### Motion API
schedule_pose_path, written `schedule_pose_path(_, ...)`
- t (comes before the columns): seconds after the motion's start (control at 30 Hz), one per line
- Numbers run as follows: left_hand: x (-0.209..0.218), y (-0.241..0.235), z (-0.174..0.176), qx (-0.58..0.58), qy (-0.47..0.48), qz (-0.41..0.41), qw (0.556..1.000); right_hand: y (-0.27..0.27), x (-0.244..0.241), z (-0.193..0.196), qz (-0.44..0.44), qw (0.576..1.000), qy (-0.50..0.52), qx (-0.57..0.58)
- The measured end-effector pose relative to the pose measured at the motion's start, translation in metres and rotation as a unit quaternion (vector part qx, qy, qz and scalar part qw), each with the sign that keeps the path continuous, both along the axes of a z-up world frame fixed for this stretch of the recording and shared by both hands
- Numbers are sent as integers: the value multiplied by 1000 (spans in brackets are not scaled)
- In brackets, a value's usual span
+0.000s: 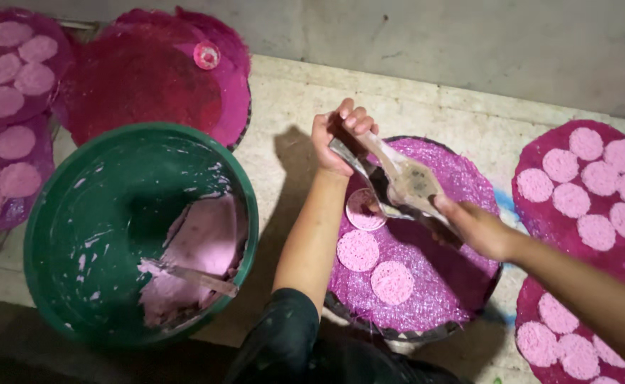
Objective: The person scoops pink paste from a green bucket and uses a manual press to form circular pink pads on a pink mat. The person repeatedly fills the press, compresses the paste, and removes the formed pads, placing them on the mat.
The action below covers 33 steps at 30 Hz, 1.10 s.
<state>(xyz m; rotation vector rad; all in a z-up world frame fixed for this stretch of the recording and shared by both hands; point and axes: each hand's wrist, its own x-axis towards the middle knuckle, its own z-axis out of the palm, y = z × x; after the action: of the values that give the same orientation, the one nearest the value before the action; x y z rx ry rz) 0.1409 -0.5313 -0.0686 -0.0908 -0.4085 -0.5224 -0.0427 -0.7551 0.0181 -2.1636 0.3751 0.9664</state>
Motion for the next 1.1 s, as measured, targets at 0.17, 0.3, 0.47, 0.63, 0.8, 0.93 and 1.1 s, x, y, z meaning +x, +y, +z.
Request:
schedule_pose_path(0.17, 5, 13, -3, 36, -14, -3, 999, 13, 2, -4, -1, 997, -33, 74)
schedule_pose_path(0.3, -7, 8, -4, 27, 45, -3, 999, 6, 4, 5, -29, 999, 21, -3)
schedule_pose_path(0.47, 12, 1, 15, 14, -8, -7, 1000, 2, 7, -2, -18, 996, -81, 24)
schedule_pose_path(0.63, -9, 7, -7, 387, 116, 47, 913, -14, -4, -26, -41, 981, -113, 150)
schedule_pose_path(0.8, -71, 26, -73, 668, 25, -15, 744, -33, -14, -61, -53, 956, -135, 254)
schedule_pose_path(0.93, -118, 43, -73, 723, -130, 94, 672, -37, -21, -85, -82, 945, -197, 247)
schedule_pose_path(1.1, -170, 55, -18, 800, -346, 304, 384, -37, -57, -86, -175, 889, -279, 319)
